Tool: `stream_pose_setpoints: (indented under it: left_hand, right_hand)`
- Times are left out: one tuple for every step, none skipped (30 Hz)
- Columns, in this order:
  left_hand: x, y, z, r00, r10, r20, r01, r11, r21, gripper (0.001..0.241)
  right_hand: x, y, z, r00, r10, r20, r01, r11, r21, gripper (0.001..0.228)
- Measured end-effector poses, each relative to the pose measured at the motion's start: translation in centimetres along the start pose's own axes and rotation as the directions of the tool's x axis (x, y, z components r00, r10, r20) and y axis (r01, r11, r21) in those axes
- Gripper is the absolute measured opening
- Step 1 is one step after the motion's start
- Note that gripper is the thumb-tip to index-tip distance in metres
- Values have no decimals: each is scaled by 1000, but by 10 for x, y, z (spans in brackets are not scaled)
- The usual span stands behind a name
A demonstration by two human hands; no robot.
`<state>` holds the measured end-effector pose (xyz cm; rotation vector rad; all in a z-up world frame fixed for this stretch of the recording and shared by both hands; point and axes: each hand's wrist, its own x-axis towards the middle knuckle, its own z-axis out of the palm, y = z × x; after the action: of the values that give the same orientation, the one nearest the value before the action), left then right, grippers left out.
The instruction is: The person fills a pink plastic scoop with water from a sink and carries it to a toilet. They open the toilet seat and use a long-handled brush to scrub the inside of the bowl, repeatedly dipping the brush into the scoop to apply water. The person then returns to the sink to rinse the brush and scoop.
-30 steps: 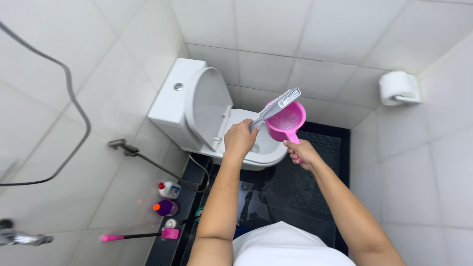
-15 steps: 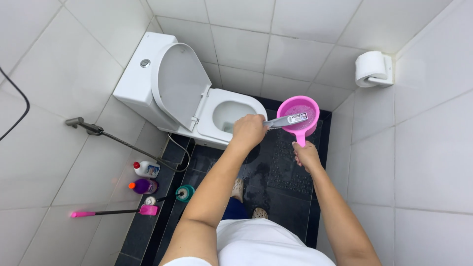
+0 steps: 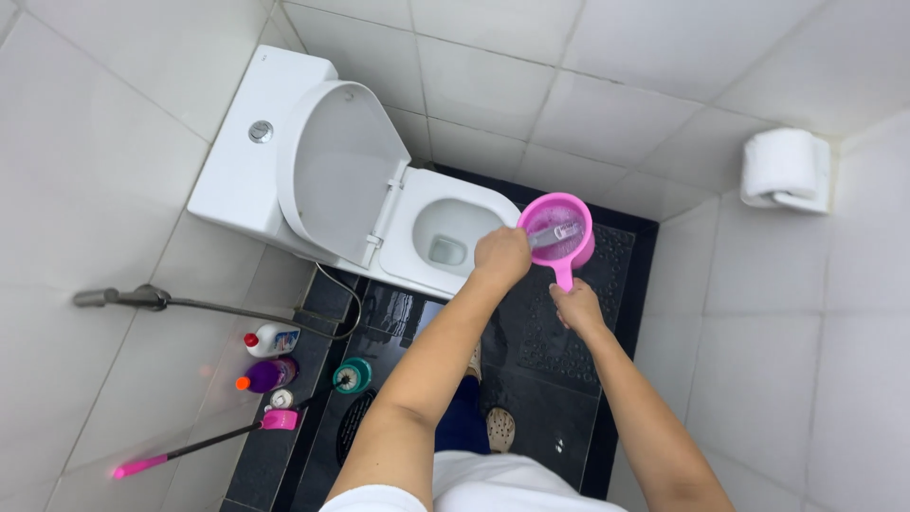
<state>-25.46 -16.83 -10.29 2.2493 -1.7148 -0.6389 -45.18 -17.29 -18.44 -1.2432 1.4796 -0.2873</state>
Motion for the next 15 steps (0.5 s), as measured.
stream_pose_setpoints:
  left_hand:
    - [10, -15, 0, 1000, -12, -2, 12, 1000, -3, 15]
    - [19, -29, 0, 999, -32, 32, 34, 997, -62, 17]
    - [28, -43, 2, 996, -50, 68, 58, 991, -120, 21]
    - [34, -61, -4, 996, -60, 70, 68, 990, -122, 21]
    - [40, -78, -10, 990, -127, 60, 137, 968, -212, 25]
    - [46, -93, -14, 980, -190, 58, 199, 933, -301, 29]
    - [52, -113, -9, 978, -196, 63, 206, 931, -301, 29]
    - [57, -132, -3, 961, -268, 62, 272, 892, -360, 31]
    - [61, -151, 3, 939, -339, 65, 334, 845, -417, 33]
    - [68, -169, 17, 938, -339, 75, 338, 843, -419, 33]
    - [73, -188, 31, 932, -361, 26, 320, 789, -525, 35]
    - [75, -206, 46, 920, -392, -16, 298, 723, -624, 37]
    - [77, -214, 53, 918, -397, -3, 308, 716, -626, 37]
    - [81, -221, 58, 862, -498, 95, 418, 592, -689, 39]
    - [83, -229, 63, 791, -579, 200, 514, 450, -730, 41]
  right_hand:
    - [14, -6, 8, 1000, -1, 10, 1, 1000, -8, 23]
    - [28, -11, 17, 1000, 19, 11, -18, 999, -45, 22]
    - [42, -15, 25, 999, 38, 11, -37, 996, -82, 21]
    - [60, -14, 34, 999, 42, 19, -40, 995, -87, 21]
    - [79, -12, 43, 998, 61, 32, -61, 998, -8, 22]
    - [96, -8, 50, 996, 82, 43, -85, 994, 72, 24]
    - [109, -10, 57, 995, 88, 48, -91, 993, 69, 24]
    - [121, -11, 64, 992, 108, 66, -116, 984, 132, 24]
    - [132, -11, 71, 988, 127, 85, -141, 971, 195, 25]
    - [140, -15, 78, 987, 136, 84, -150, 970, 191, 25]
    - [147, -18, 85, 983, 157, 92, -172, 966, 195, 23]
    - [153, -19, 92, 978, 181, 102, -198, 961, 194, 22]
    - [158, -18, 97, 976, 194, 103, -211, 960, 187, 22]
    - [163, -18, 102, 975, 196, 106, -214, 956, 199, 22]
    - [168, -18, 107, 974, 198, 109, -217, 953, 212, 22]
